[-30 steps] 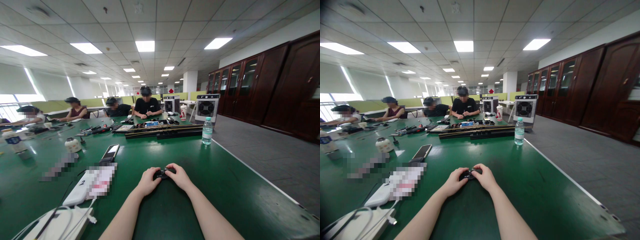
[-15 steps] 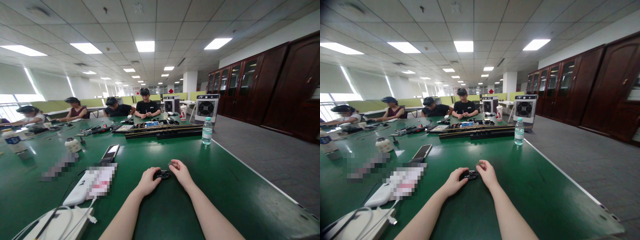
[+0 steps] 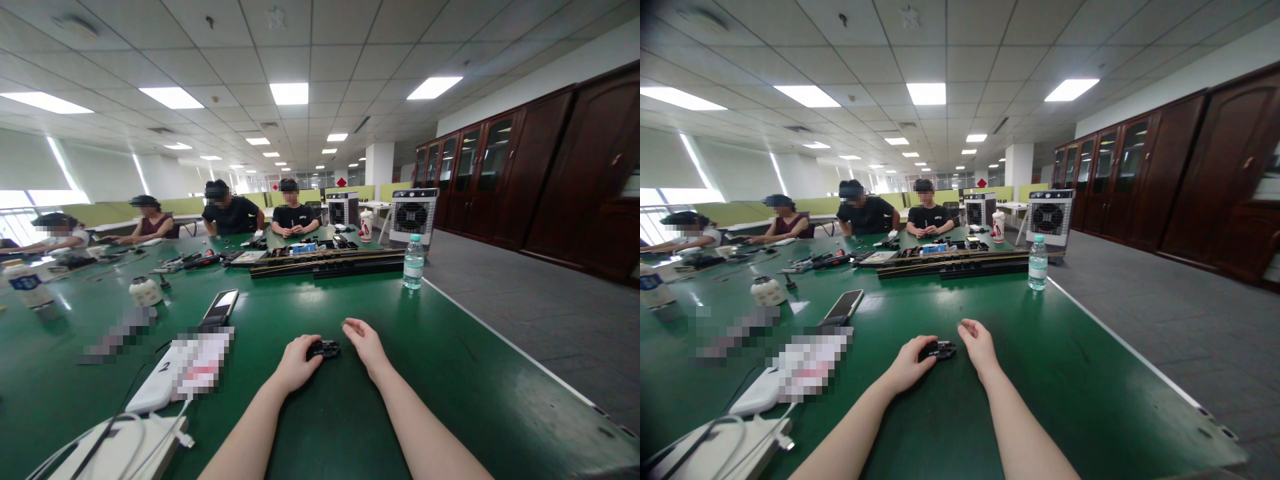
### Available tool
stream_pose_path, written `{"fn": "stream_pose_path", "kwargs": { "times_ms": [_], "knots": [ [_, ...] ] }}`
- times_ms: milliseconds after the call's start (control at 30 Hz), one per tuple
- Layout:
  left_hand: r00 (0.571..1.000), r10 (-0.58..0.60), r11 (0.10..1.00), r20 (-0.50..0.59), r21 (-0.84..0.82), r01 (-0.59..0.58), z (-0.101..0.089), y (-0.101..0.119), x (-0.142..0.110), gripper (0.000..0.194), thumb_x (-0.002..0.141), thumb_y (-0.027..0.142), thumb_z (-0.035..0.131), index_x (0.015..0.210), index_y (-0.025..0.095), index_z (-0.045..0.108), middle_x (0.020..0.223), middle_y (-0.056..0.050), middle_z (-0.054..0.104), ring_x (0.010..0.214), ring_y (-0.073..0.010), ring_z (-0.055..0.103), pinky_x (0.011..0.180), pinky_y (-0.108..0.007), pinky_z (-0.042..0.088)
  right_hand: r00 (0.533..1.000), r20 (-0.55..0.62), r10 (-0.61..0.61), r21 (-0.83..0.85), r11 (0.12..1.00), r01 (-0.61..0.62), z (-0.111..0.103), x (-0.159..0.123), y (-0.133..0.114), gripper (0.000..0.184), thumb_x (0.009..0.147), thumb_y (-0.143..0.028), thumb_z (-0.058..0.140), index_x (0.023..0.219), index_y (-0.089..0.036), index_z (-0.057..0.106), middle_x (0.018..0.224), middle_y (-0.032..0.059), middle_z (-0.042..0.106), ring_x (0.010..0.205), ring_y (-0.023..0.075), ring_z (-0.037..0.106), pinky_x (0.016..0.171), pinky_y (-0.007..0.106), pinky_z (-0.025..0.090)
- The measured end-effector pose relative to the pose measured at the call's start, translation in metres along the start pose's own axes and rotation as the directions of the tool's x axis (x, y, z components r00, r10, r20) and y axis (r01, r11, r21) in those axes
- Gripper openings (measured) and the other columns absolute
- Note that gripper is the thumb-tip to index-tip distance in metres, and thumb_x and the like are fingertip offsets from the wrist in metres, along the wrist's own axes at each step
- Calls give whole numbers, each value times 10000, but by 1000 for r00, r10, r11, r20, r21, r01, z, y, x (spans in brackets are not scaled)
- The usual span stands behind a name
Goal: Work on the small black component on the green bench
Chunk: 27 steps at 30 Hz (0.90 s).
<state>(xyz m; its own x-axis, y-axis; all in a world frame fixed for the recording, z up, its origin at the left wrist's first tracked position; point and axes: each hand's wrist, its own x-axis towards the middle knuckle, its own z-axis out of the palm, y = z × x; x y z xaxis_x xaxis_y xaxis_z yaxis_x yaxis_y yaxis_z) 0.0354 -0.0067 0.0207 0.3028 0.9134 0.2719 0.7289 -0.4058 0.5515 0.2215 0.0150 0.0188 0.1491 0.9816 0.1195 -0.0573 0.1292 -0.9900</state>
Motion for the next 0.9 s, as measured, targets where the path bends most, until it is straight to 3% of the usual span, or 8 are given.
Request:
{"fn": "stream_pose_path", "kwargs": {
  "times_ms": [267, 900],
  "knots": [
    [1000, -10, 1000, 5, 4, 10, -1, 2, -1, 397, 737, 217, 575, 1132, 189, 570, 1105, -64, 618, 1028, -229, 547, 934, -355, 397, 999, -9, 38, -48, 998, -39, -1, 0, 0, 405, 627, -454, 633, 932, -188, 626, 1020, 106, 678, 975, 281, 614, 766, 384, 503],
    [1000, -11, 1000, 0, -2, 11, 0, 0, 0, 401, 733, 214, 581, 1133, 198, 573, 1102, -62, 617, 1022, -224, 548, 930, -348, 402, 999, 18, 42, -63, 997, -41, -2, 0, -1, 419, 633, -473, 623, 940, -188, 620, 1011, 108, 684, 960, 278, 621, 735, 376, 501]
  ]
}}
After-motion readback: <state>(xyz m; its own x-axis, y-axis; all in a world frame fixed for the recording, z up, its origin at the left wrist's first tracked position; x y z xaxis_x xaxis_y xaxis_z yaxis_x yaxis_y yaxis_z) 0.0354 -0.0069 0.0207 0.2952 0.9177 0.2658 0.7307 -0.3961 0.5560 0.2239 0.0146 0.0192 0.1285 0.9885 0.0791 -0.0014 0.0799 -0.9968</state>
